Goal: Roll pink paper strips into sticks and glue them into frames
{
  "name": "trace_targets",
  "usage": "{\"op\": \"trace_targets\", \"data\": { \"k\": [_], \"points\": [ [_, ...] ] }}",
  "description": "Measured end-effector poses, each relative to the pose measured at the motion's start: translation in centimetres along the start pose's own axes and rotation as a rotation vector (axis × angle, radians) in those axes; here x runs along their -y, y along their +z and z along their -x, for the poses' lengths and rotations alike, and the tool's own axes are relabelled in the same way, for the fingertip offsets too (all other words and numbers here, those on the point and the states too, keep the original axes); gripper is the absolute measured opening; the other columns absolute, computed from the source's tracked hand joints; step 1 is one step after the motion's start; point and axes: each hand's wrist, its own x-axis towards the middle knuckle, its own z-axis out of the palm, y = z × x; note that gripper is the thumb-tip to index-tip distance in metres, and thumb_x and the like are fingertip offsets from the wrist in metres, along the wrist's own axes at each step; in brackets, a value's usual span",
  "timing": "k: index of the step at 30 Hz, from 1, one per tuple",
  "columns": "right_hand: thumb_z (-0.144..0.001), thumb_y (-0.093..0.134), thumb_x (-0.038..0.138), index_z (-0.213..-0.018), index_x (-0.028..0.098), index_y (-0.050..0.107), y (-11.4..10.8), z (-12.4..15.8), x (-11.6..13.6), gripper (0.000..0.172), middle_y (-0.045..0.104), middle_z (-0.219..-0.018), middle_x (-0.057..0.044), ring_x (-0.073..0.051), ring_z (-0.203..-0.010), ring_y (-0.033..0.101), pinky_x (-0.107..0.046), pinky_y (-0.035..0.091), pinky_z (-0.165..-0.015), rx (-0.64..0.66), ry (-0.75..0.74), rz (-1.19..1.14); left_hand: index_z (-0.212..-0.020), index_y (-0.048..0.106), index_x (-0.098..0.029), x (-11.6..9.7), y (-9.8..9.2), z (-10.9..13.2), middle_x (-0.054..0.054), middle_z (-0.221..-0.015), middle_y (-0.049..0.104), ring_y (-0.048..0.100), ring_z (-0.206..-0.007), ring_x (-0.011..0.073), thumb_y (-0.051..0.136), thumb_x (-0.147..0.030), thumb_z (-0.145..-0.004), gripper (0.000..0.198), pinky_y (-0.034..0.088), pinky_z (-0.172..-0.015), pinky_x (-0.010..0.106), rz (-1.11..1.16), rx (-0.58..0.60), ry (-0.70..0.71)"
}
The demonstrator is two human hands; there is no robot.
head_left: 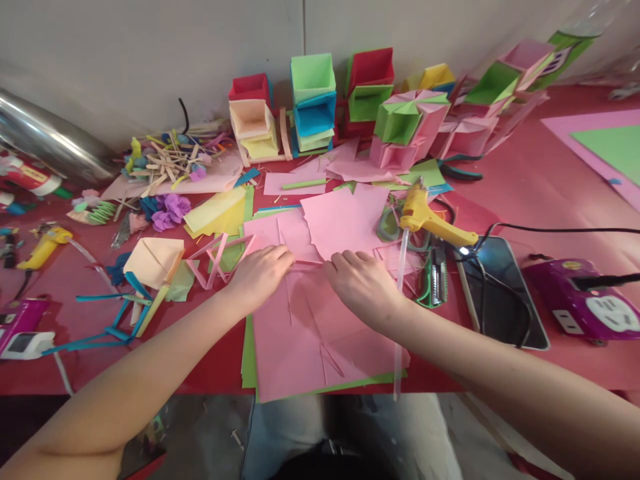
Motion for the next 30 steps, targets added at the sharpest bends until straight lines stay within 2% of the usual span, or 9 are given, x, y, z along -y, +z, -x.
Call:
{"op": "trace_targets", "data": {
  "k": [4, 7, 10, 16, 18, 21, 24, 27, 30],
  "points": [
    [-0.080, 0.041, 0.002, -0.080, 0.011, 0.060, 0.5, 0.5, -0.1, 0.021, 0.060, -0.080, -0.012, -0.023, -0.074, 0.056, -0.030, 0.031, -0.055, -0.040, -0.051, 0.013, -0.081, 0.057, -0.016, -0.2, 0.2, 0.5, 0.004, -0.081, 0.058, 0.054, -0.076, 0.0183, 0.043, -0.014, -0.087, 0.016, 0.038, -0.060, 0.028, -0.078, -0.025, 0.049],
    [-0.081, 0.040, 0.002, -0.081, 0.011, 0.060, 0.6, 0.5, -0.6, 0.022, 0.060, -0.083, -0.012, -0.022, -0.075, 0.055, -0.030, 0.031, -0.054, -0.032, -0.051, -0.037, -0.081, 0.058, -0.016, -0.2, 0.3, 0.7, 0.005, -0.082, 0.057, 0.053, -0.077, 0.0192, 0.044, -0.020, -0.088, 0.016, 0.038, -0.062, 0.029, -0.077, -0.040, 0.063],
    [-0.081, 0.039, 0.002, -0.084, 0.010, 0.060, 0.7, 0.0, -1.2, 0.023, 0.060, -0.086, -0.014, -0.022, -0.078, 0.054, -0.029, 0.031, -0.057, -0.019, -0.041, -0.178, -0.081, 0.057, -0.016, 0.0, 0.5, 0.5, 0.005, -0.085, 0.057, 0.053, -0.081, 0.0196, 0.046, -0.026, -0.087, 0.016, 0.040, -0.067, 0.030, 0.028, -0.046, 0.040],
    [-0.077, 0.043, 0.007, -0.080, 0.009, 0.062, -0.4, -1.2, -2.6, 0.019, 0.063, -0.084, -0.014, -0.019, -0.075, 0.055, -0.027, 0.031, -0.058, -0.064, 0.051, -0.351, -0.080, 0.055, -0.016, 0.7, -0.4, -0.7, 0.007, -0.086, 0.055, 0.051, -0.083, 0.0215, 0.042, -0.019, -0.087, 0.014, 0.039, -0.074, 0.034, 0.199, -0.072, -0.027],
    [-0.076, 0.045, 0.011, -0.080, 0.011, 0.062, -1.3, -1.5, -3.4, 0.017, 0.063, -0.083, -0.011, -0.017, -0.071, 0.055, -0.025, 0.031, -0.057, -0.095, 0.110, -0.437, -0.080, 0.055, -0.018, 1.2, -1.3, -1.2, 0.005, -0.086, 0.055, 0.050, -0.083, 0.0211, 0.045, -0.019, -0.085, 0.011, 0.037, -0.075, 0.034, 0.438, -0.119, -0.101],
    [-0.076, 0.047, 0.017, -0.083, 0.016, 0.062, -2.3, -1.7, -4.9, 0.017, 0.063, -0.076, -0.004, -0.013, -0.065, 0.054, -0.022, 0.034, -0.057, -0.116, 0.126, -0.614, -0.072, 0.056, -0.020, 2.2, -2.6, -2.2, 0.001, -0.076, 0.055, 0.050, -0.077, 0.0182, 0.056, -0.023, -0.077, 0.006, 0.037, -0.073, 0.031, 0.932, -0.150, -0.190],
    [-0.079, 0.046, 0.024, -0.080, 0.019, 0.062, -2.4, -2.0, -6.2, 0.016, 0.061, -0.070, 0.001, -0.011, -0.062, 0.053, -0.020, 0.037, -0.057, -0.107, 0.091, -0.799, -0.074, 0.058, -0.020, 2.7, -2.8, -3.8, -0.001, -0.068, 0.056, 0.051, -0.066, 0.0144, 0.062, -0.027, -0.073, 0.009, 0.039, -0.065, 0.027, 1.116, -0.192, -0.203],
    [-0.081, 0.042, 0.028, -0.076, 0.019, 0.055, -1.7, -2.2, -6.7, 0.017, 0.056, -0.064, 0.001, -0.011, -0.057, 0.049, -0.020, 0.037, -0.051, -0.151, 0.147, -0.938, -0.081, 0.054, -0.018, 1.8, -1.8, -5.9, -0.002, -0.067, 0.054, 0.050, -0.059, 0.0111, 0.058, -0.037, -0.076, 0.020, 0.041, -0.060, 0.025, 1.311, -0.354, -0.270],
    [-0.084, 0.035, 0.029, -0.073, 0.018, 0.047, -0.9, -2.3, -6.3, 0.020, 0.049, -0.061, 0.002, -0.010, -0.053, 0.045, -0.021, 0.035, -0.049, -0.226, 0.240, -1.033, -0.087, 0.053, -0.016, -0.6, -0.5, -7.5, 0.002, -0.075, 0.057, 0.055, -0.070, 0.0128, 0.058, -0.041, -0.075, 0.028, 0.045, -0.070, 0.027, 1.489, -0.491, -0.317]
  ]
}}
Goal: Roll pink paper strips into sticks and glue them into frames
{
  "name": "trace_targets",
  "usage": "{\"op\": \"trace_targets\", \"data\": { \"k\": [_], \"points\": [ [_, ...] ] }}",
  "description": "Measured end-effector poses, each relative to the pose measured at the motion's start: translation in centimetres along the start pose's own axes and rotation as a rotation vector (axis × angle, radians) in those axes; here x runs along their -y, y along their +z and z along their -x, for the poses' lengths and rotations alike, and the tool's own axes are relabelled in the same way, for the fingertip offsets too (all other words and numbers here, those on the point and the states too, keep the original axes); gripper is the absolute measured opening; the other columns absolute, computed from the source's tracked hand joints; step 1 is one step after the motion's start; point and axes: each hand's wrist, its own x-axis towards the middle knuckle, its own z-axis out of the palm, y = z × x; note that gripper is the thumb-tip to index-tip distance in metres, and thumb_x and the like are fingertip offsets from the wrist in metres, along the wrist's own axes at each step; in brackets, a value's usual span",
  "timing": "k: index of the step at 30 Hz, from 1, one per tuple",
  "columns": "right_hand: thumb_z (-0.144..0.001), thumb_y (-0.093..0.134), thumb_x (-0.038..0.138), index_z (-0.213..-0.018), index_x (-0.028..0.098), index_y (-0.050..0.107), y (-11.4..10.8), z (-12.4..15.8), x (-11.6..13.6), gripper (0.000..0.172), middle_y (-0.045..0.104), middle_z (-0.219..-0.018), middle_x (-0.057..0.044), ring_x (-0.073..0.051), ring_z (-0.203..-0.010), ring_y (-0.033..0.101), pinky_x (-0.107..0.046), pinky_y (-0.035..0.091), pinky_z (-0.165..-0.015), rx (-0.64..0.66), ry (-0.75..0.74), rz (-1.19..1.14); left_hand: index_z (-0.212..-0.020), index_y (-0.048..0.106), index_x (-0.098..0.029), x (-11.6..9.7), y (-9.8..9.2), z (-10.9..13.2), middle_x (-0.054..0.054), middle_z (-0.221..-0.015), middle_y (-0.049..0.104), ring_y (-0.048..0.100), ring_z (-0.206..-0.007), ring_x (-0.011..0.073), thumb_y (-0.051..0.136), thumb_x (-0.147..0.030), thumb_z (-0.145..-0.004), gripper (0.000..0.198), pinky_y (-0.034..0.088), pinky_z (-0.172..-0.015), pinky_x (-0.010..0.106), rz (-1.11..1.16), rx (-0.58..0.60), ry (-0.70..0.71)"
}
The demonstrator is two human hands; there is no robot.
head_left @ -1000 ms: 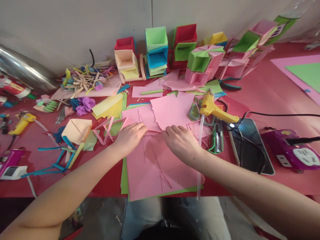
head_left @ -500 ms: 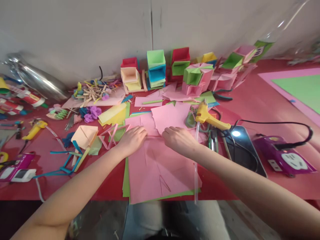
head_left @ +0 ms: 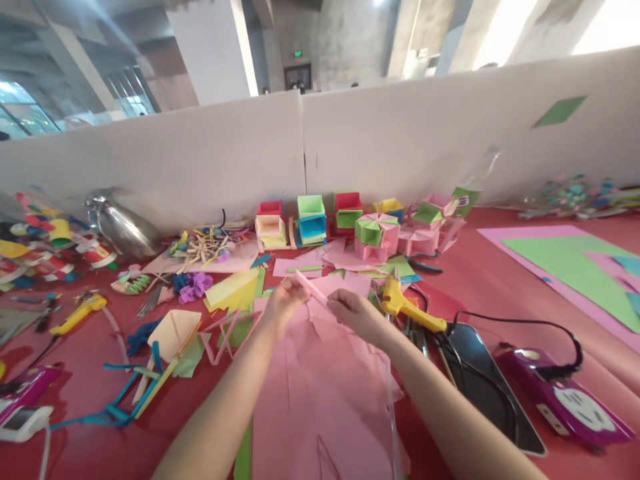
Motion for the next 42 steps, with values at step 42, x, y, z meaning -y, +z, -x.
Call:
{"op": "trace_targets", "data": {
  "k": [42],
  "points": [
    [-0.077, 0.056, 0.039, -0.073, 0.016, 0.051, 1.3, 2.2, 0.9, 0.024, 0.041, -0.059, 0.006, -0.006, -0.051, 0.035, -0.020, 0.027, -0.046, 0.108, 0.039, -0.365, -0.065, 0.060, -0.014, -0.3, 1.1, 2.8, -0.002, -0.062, 0.052, 0.048, -0.063, 0.0109, 0.068, -0.030, -0.068, 0.018, 0.040, -0.066, 0.024, 0.350, -0.057, -0.103]
  ]
}}
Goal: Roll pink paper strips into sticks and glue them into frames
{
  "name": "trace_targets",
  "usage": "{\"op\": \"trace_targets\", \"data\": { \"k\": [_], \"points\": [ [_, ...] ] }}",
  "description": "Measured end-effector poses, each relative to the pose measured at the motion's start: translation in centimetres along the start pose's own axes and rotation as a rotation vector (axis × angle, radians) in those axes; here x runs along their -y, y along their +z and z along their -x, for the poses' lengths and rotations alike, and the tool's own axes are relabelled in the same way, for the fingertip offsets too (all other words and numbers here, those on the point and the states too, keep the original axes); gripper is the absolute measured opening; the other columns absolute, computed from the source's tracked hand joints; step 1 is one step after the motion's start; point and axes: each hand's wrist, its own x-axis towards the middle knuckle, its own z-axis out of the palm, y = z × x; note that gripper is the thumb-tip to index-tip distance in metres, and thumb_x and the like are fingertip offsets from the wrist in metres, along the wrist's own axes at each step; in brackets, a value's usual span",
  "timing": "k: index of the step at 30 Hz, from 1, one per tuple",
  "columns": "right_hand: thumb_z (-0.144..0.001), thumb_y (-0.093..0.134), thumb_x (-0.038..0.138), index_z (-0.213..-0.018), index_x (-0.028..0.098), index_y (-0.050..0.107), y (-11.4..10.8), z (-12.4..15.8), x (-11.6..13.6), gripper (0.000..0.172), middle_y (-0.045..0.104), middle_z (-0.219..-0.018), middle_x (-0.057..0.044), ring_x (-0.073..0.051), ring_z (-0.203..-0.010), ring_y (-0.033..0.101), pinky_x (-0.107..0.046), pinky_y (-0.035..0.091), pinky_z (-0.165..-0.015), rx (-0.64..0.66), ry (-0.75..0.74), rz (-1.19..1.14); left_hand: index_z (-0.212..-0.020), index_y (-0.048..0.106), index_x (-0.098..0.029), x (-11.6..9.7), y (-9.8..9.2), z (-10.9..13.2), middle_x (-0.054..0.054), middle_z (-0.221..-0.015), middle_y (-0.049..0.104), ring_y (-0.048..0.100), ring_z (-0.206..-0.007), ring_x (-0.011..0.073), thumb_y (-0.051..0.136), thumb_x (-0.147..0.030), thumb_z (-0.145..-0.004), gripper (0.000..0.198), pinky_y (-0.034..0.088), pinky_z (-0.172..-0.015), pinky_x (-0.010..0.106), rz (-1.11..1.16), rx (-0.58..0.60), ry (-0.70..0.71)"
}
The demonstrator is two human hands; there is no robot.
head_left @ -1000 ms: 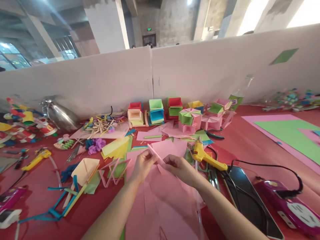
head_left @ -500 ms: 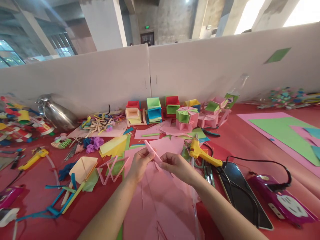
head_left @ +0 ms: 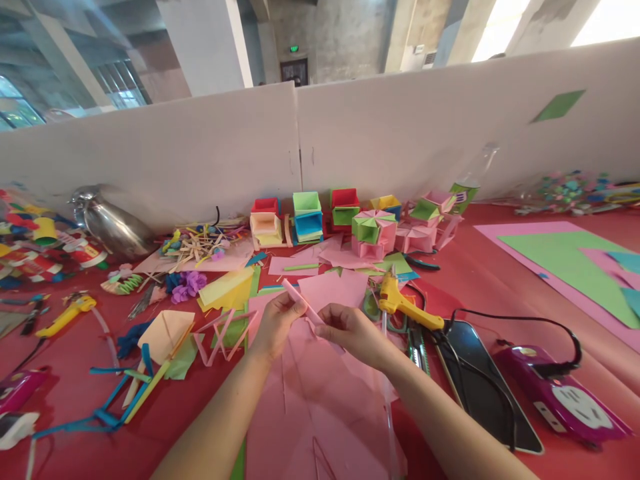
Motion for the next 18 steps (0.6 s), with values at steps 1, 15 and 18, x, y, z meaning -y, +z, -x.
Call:
{"op": "trace_targets", "data": {
  "k": [1, 15, 18],
  "points": [
    [-0.074, 0.059, 0.038, -0.072, 0.016, 0.051, 0.0, 0.0, 0.0, 0.023, 0.040, -0.058, 0.006, -0.007, -0.051, 0.034, -0.020, 0.027, -0.046, -0.009, -0.004, 0.022, -0.066, 0.061, -0.015, -0.1, 0.0, 0.0, -0.001, -0.063, 0.053, 0.049, -0.064, 0.0112, 0.068, -0.030, -0.068, 0.017, 0.040, -0.067, 0.024, 0.002, -0.004, 0.002],
    [-0.091, 0.033, 0.025, -0.077, 0.018, 0.046, 1.3, 0.3, -0.1, 0.020, 0.053, -0.070, 0.000, -0.013, -0.060, 0.049, -0.024, 0.034, -0.056, -0.206, -0.175, 0.553, -0.068, 0.062, -0.014, 0.1, 0.3, 0.0, -0.001, -0.065, 0.058, 0.054, -0.063, 0.0104, 0.068, -0.029, -0.069, 0.017, 0.045, -0.064, 0.024, 0.095, -0.063, -0.029],
    [-0.092, 0.032, 0.025, -0.086, 0.017, 0.049, 1.5, 0.3, -0.1, 0.019, 0.056, -0.078, -0.004, -0.016, -0.066, 0.054, -0.026, 0.035, -0.059, -0.220, -0.206, 0.632, -0.066, 0.061, -0.014, 0.0, 0.5, 0.1, -0.001, -0.064, 0.057, 0.054, -0.063, 0.0097, 0.066, -0.030, -0.071, 0.018, 0.045, -0.064, 0.023, 0.127, -0.059, -0.031]
  ]
}}
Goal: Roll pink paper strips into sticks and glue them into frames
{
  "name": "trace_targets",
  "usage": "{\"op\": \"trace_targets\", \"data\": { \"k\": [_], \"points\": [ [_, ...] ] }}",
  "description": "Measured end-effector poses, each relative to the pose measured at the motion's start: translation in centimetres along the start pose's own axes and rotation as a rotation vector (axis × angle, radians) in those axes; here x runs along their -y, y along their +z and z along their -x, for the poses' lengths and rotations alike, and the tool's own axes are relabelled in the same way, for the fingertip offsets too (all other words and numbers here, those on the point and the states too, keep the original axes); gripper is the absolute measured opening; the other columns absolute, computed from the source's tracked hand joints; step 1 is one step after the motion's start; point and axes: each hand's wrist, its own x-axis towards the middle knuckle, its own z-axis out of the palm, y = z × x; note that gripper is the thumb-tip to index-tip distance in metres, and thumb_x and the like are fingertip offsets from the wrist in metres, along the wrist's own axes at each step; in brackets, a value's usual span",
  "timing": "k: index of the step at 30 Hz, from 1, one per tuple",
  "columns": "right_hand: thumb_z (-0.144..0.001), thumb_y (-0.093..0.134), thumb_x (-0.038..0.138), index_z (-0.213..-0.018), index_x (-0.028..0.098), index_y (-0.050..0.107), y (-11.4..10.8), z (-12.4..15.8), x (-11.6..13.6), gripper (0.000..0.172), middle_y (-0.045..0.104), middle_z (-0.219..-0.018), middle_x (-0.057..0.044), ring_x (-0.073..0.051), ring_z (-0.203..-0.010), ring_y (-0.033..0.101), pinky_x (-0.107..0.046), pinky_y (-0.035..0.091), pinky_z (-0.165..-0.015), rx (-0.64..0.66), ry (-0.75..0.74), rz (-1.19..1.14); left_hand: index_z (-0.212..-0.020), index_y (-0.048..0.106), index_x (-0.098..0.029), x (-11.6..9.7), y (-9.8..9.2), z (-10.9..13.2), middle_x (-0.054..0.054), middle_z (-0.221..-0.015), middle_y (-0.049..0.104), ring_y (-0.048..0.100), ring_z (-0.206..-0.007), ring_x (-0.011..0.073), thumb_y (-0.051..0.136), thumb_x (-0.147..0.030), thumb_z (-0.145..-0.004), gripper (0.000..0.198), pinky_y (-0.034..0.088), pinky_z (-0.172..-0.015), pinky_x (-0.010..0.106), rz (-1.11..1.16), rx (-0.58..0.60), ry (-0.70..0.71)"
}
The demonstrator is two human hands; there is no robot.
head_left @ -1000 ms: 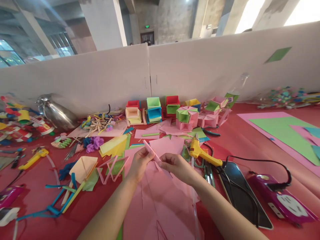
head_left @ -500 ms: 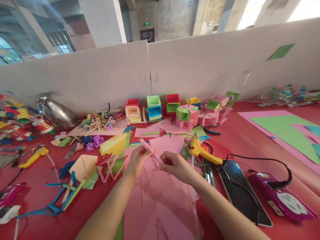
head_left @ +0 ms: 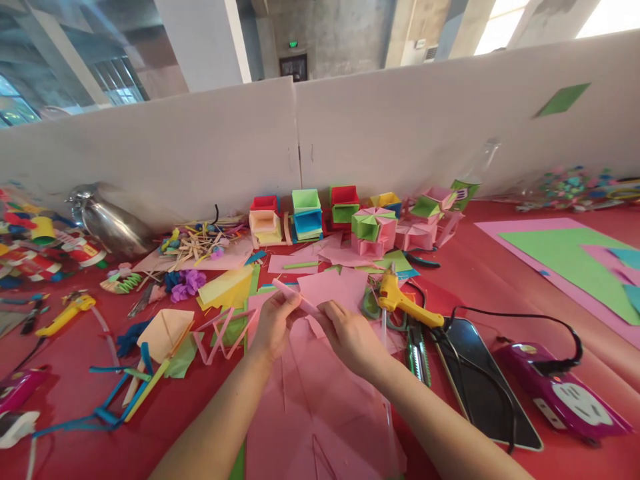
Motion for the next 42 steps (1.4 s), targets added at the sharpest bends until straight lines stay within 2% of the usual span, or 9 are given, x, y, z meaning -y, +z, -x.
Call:
{"op": "trace_targets", "data": {
  "k": [5, 8, 9, 11, 14, 17, 20, 26, 42],
  "points": [
    [-0.093, 0.033, 0.025, -0.091, 0.015, 0.052, -0.5, -0.1, -0.4, 0.022, 0.059, -0.082, -0.006, -0.017, -0.071, 0.058, -0.025, 0.036, -0.060, -0.014, -0.063, 0.168, -0.070, 0.061, -0.015, -0.4, -0.5, -0.3, 0.000, -0.070, 0.059, 0.058, -0.069, 0.0126, 0.066, -0.033, -0.069, 0.019, 0.047, -0.068, 0.027, -0.019, 0.016, -0.003],
    [-0.093, 0.034, 0.023, -0.089, 0.014, 0.054, -1.1, -0.2, -0.6, 0.022, 0.060, -0.080, -0.006, -0.016, -0.066, 0.057, -0.025, 0.036, -0.058, 0.017, -0.055, 0.160, -0.089, 0.059, -0.019, -1.4, -1.6, -0.7, 0.001, -0.081, 0.061, 0.059, -0.077, 0.0140, 0.068, -0.031, -0.069, 0.024, 0.047, -0.073, 0.029, -0.098, -0.012, 0.066],
    [-0.092, 0.034, 0.022, -0.088, 0.014, 0.054, -1.3, -0.2, -0.7, 0.022, 0.060, -0.079, -0.005, -0.015, -0.065, 0.057, -0.025, 0.036, -0.058, 0.031, -0.052, 0.149, -0.096, 0.058, -0.021, -1.9, -2.0, -0.7, 0.002, -0.089, 0.062, 0.058, -0.084, 0.0152, 0.068, -0.029, -0.069, 0.031, 0.046, -0.077, 0.031, -0.195, -0.025, 0.143],
    [-0.092, 0.035, 0.021, -0.087, 0.015, 0.055, -1.6, -0.2, -0.8, 0.021, 0.061, -0.078, -0.004, -0.014, -0.063, 0.057, -0.024, 0.037, -0.058, 0.065, -0.052, 0.127, -0.105, 0.057, -0.024, -2.9, -2.5, -0.7, 0.005, -0.107, 0.059, 0.052, -0.103, 0.0188, 0.068, -0.029, -0.071, 0.037, 0.041, -0.089, 0.037, -0.627, -0.011, 0.451],
    [-0.091, 0.037, 0.021, -0.085, 0.016, 0.056, -1.7, -0.2, -0.9, 0.021, 0.062, -0.076, -0.004, -0.013, -0.062, 0.056, -0.023, 0.037, -0.057, 0.120, -0.062, 0.093, -0.098, 0.063, -0.025, -3.7, -2.6, -0.3, 0.004, -0.105, 0.062, 0.048, -0.106, 0.0201, 0.059, -0.026, -0.080, 0.019, 0.038, -0.093, 0.039, -1.179, 0.254, 0.727],
    [-0.091, 0.037, 0.023, -0.081, 0.017, 0.058, -1.7, -0.2, -1.0, 0.024, 0.063, -0.074, -0.003, -0.013, -0.063, 0.057, -0.023, 0.038, -0.058, 0.172, -0.075, 0.061, -0.095, 0.064, -0.022, -3.5, -2.3, 0.1, 0.003, -0.088, 0.063, 0.053, -0.087, 0.0169, 0.052, -0.024, -0.084, 0.016, 0.043, -0.079, 0.031, -1.334, 0.465, 0.684],
    [-0.091, 0.037, 0.023, -0.082, 0.018, 0.060, -1.8, -0.2, -1.1, 0.026, 0.065, -0.076, -0.002, -0.012, -0.066, 0.058, -0.022, 0.040, -0.061, 0.218, -0.092, 0.030, -0.094, 0.064, -0.021, -3.2, -1.9, 0.4, 0.002, -0.086, 0.060, 0.054, -0.079, 0.0145, 0.052, -0.024, -0.084, 0.015, 0.044, -0.070, 0.025, -1.348, 0.533, 0.530],
    [-0.091, 0.040, 0.027, -0.091, 0.017, 0.062, -1.9, -0.3, -1.6, 0.024, 0.066, -0.086, -0.005, -0.015, -0.076, 0.061, -0.024, 0.042, -0.067, 0.203, -0.119, 0.028, -0.086, 0.063, -0.019, -3.4, -1.7, 0.6, 0.001, -0.082, 0.056, 0.054, -0.079, 0.0136, 0.051, -0.024, -0.085, 0.013, 0.042, -0.068, 0.024, -1.332, 0.501, 0.464],
    [-0.090, 0.043, 0.025, -0.091, 0.017, 0.064, -1.6, -0.3, -1.6, 0.023, 0.067, -0.085, -0.006, -0.015, -0.072, 0.061, -0.023, 0.040, -0.062, 0.135, -0.134, 0.142, -0.081, 0.062, -0.016, -3.5, -0.9, 0.8, 0.003, -0.078, 0.058, 0.052, -0.078, 0.0163, 0.051, -0.023, -0.085, 0.014, 0.041, -0.069, 0.028, -1.455, 0.467, 0.576]
  ]
}}
